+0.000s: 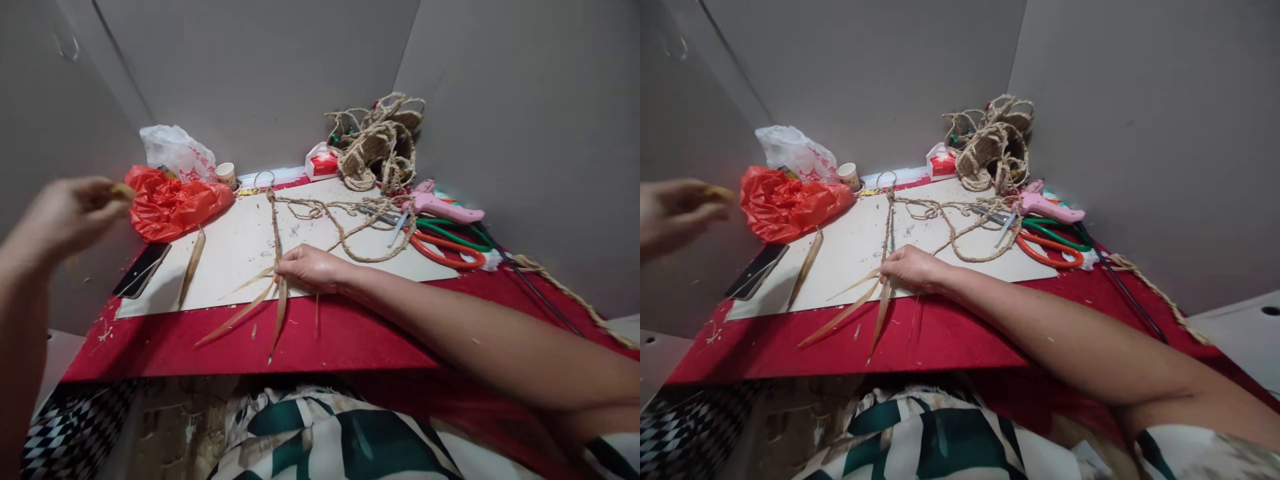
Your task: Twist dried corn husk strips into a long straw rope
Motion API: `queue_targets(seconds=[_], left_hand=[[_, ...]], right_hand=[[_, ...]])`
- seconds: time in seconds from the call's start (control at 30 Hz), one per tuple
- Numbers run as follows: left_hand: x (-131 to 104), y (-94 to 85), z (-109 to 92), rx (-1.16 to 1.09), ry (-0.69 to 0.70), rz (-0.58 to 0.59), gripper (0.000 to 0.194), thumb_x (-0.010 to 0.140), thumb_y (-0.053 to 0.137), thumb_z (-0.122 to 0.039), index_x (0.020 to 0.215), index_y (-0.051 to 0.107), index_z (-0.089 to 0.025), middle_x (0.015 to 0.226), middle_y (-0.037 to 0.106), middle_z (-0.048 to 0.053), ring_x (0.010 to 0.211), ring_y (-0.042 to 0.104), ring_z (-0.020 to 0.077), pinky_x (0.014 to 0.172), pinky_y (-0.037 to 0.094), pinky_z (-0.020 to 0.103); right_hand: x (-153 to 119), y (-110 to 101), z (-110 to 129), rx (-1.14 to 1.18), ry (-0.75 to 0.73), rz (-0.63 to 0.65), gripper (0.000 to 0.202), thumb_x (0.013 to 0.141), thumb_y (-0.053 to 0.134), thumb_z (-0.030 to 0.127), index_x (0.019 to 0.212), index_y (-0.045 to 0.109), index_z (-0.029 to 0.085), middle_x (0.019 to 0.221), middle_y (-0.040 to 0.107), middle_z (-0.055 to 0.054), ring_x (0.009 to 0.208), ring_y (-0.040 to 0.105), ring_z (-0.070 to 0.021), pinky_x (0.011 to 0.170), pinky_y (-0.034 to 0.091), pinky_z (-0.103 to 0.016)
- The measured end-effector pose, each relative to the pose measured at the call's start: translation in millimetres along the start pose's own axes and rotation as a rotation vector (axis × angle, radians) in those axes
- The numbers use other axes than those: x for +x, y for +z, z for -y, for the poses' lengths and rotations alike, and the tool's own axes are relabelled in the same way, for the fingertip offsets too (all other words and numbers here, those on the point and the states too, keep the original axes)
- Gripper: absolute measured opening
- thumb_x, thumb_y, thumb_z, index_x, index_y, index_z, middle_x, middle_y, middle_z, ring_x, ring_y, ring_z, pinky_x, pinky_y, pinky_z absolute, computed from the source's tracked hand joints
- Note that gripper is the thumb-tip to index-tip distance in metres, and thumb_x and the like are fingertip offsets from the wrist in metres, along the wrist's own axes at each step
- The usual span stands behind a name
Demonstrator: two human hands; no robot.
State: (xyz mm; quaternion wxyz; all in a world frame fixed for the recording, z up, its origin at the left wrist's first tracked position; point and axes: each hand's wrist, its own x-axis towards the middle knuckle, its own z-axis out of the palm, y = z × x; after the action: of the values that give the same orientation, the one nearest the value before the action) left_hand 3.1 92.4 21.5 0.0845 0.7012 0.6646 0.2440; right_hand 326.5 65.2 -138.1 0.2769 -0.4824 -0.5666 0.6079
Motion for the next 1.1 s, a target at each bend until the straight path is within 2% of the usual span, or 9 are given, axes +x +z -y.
queue_targets(seconds=[0.07,0.13,0.17,0.3,0.4,0.6,0.77,0.93,1.1], left_hand=[[-2.9,29.8,-7.4,0.354,-0.011,-0.107,0.045,0.061,0.07,-0.046,0.098,0.065,-0.021,0.085,0.067,0.003,0.093,0.061,0.0314,0.079,0.043,0.038],[-14.8,67.0,-23.3,0.285,0.131,-0.139,0.04,0.068,0.065,-0.043,0.102,0.064,-0.02,0.097,0.067,0.008,0.099,0.06,0.0302,0.082,0.043,0.037],[-23.2,85.9,-33.3,0.131,0.162,-0.073,0.034,0.073,0.06,-0.042,0.098,0.064,-0.019,0.096,0.068,0.009,0.092,0.062,0.0263,0.079,0.044,0.035],[-56.5,147.6,-71.2,-0.465,0.076,0.521,0.028,0.071,0.066,-0.044,0.078,0.059,-0.017,0.066,0.065,0.004,0.06,0.06,0.0164,0.057,0.043,0.027],[-65.9,171.9,-84.4,-0.786,-0.089,0.726,0.032,0.063,0.075,-0.037,0.073,0.052,-0.019,0.055,0.058,-0.003,0.046,0.05,0.0093,0.046,0.033,0.021],[-55.2,177.7,-78.5,-0.947,-0.208,0.763,0.026,0.063,0.075,-0.029,0.073,0.055,-0.017,0.061,0.062,-0.001,0.052,0.053,0.009,0.05,0.035,0.021],[-44.4,168.1,-63.5,-0.753,-0.041,0.679,0.016,0.069,0.07,-0.029,0.072,0.061,-0.016,0.061,0.06,0.0,0.054,0.051,0.0096,0.052,0.037,0.022],[-35.8,159.2,-57.2,-0.724,0.072,0.781,0.015,0.072,0.068,-0.03,0.073,0.062,-0.015,0.063,0.058,0.0,0.056,0.049,0.0089,0.053,0.038,0.022],[-33.4,167.9,-56.1,-0.711,0.151,0.836,0.016,0.077,0.062,-0.029,0.078,0.06,-0.014,0.066,0.058,-0.002,0.059,0.049,0.0078,0.057,0.038,0.021]], right_hand=[[0.0,-0.8,0.4,0.02,0.004,0.011,0.019,0.078,0.053,0.018,0.064,0.064,0.012,0.028,0.03,0.008,0.026,0.018,-0.0049,0.03,0.008,-0.021],[0.2,-1.7,0.6,0.043,0.0,0.03,0.019,0.079,0.053,0.019,0.066,0.064,0.012,0.028,0.03,0.008,0.026,0.018,-0.0048,0.03,0.008,-0.021],[0.1,-2.1,0.7,0.054,-0.005,0.04,0.019,0.08,0.052,0.019,0.067,0.064,0.012,0.028,0.03,0.008,0.025,0.018,-0.0046,0.03,0.008,-0.021],[-1.1,-2.9,1.3,0.101,-0.029,0.064,0.022,0.081,0.051,0.019,0.061,0.058,0.014,0.029,0.031,0.009,0.026,0.019,-0.004,0.03,0.009,-0.02],[-2.5,-4.0,1.9,0.146,-0.03,0.073,0.033,0.081,0.054,0.022,0.051,0.044,0.017,0.03,0.031,0.009,0.026,0.019,-0.0033,0.029,0.011,-0.019],[-2.4,-11.8,1.0,0.131,-0.049,0.155,0.026,0.085,0.054,0.03,0.065,0.057,0.013,0.031,0.032,0.01,0.028,0.02,-0.0042,0.03,0.011,-0.019],[-0.6,-20.1,-1.0,0.085,-0.079,0.271,0.03,0.089,0.05,0.034,0.087,0.065,0.008,0.032,0.027,0.011,0.031,0.016,-0.0049,0.033,0.008,-0.02],[1.7,-23.9,-2.9,0.114,-0.066,0.327,0.035,0.087,0.054,0.041,0.085,0.064,0.008,0.033,0.028,0.01,0.032,0.017,-0.0049,0.033,0.01,-0.02],[1.9,-23.7,-2.5,0.095,-0.072,0.332,0.04,0.085,0.056,0.047,0.086,0.064,0.008,0.034,0.029,0.01,0.033,0.018,-0.0053,0.033,0.01,-0.02]])
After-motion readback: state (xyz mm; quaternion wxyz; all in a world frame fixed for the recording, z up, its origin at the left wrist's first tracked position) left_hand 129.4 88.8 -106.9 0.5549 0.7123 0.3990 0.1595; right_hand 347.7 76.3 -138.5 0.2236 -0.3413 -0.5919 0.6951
